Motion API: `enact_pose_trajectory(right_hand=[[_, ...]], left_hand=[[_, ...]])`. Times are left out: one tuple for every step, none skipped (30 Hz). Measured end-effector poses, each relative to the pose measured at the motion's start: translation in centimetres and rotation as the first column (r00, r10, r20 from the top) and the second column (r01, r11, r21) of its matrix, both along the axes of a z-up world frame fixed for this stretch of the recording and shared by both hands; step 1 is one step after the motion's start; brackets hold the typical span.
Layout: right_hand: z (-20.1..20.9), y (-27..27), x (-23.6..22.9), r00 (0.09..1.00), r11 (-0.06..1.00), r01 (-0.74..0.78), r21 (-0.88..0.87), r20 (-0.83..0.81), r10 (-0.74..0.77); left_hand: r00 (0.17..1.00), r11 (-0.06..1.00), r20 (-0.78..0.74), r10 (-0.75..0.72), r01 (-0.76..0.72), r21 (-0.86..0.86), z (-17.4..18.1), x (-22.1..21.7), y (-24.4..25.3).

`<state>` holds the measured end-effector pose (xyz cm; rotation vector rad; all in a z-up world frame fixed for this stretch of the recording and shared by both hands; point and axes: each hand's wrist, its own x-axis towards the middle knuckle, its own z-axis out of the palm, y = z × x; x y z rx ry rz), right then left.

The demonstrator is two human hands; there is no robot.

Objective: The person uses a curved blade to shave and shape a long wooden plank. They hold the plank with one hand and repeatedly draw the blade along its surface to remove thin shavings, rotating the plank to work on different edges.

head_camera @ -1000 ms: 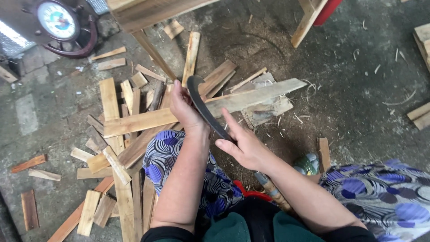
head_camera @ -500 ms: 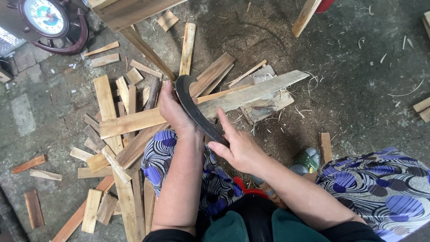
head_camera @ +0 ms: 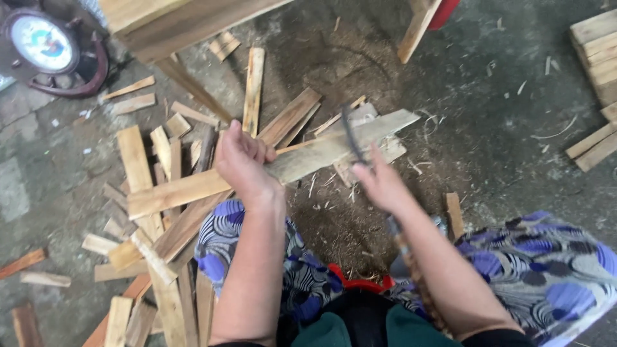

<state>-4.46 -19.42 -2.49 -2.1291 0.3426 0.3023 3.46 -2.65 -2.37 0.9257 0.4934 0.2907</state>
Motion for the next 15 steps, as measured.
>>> enact_pose_trajectory(right_hand=[[1.5,0.7,-0.5,1.0,0.998,0.011,0.063,0.01,-0.011],[2.0,1.1,-1.8,1.0,0.998,0.012,0.06,-0.001,-0.012],[2.7,1.7,-2.7,0.998,0.985,-0.065,0.159,-0.001,0.066],[3.4,2.3,-3.5,0.99,0.957,-0.139,0.256,0.008,0.142],[2.7,2.7,-4.0,0.99,0.954,-0.139,0.264,0.011,0.141],[2.0,3.1,-4.5,0.971,0.926,-0.237,0.294,0.065,0.229],[1.3,3.6,-5.3,0.945,0.89,-0.328,0.317,0.113,0.308],[0.4,3.1,-5.2,0.946,0.889,-0.323,0.324,0.108,0.304],[-0.4,2.5,-4.9,0.95,0.898,-0.312,0.31,0.106,0.294],[-1.2,2.0,-4.6,0.953,0.907,-0.302,0.295,0.104,0.284],[-0.9,2.1,-4.6,0.952,0.906,-0.305,0.295,0.106,0.286],[-0.6,2.2,-4.7,0.953,0.909,-0.302,0.288,0.1,0.285],[-0.3,2.1,-4.5,0.954,0.914,-0.3,0.274,0.103,0.282],[0.2,2.2,-4.7,0.952,0.915,-0.304,0.267,0.114,0.284],[0.6,2.4,-4.9,0.957,0.924,-0.289,0.25,0.105,0.271]], left_hand=[[1.0,0.999,0.017,-0.015,0.014,0.038,-0.2,-0.6,0.1],[1.0,0.999,0.005,-0.015,0.015,0.034,-0.2,-0.8,-0.3],[1.0,0.999,0.02,-0.011,0.011,0.034,0.0,-0.5,-0.4],[0.999,0.999,0.036,-0.008,0.007,0.034,0.3,-0.2,-0.5],[0.999,0.999,0.037,-0.008,0.007,0.042,-0.1,0.0,-0.4],[0.997,0.998,0.075,0.023,-0.027,0.061,-0.5,0.2,-0.3],[0.993,0.995,0.105,0.05,-0.058,0.075,-1.1,0.3,-0.2],[0.994,0.995,0.099,0.046,-0.054,0.08,-1.0,0.0,-0.3],[0.995,0.998,0.096,0.033,-0.037,0.049,-0.8,-0.1,-0.5],[0.995,1.0,0.094,0.019,-0.02,0.017,-0.5,-0.3,-0.6],[0.995,1.0,0.096,0.021,-0.023,0.018,-0.5,-0.3,-0.6],[0.995,0.999,0.101,0.022,-0.025,0.021,-0.5,-0.4,-0.6],[0.993,1.0,0.115,0.022,-0.024,0.02,-0.4,-0.2,-0.7],[0.992,1.0,0.127,0.023,-0.026,0.015,-0.4,-0.3,-0.6],[0.992,0.999,0.127,0.012,-0.017,0.04,-0.5,-0.4,-0.6]])
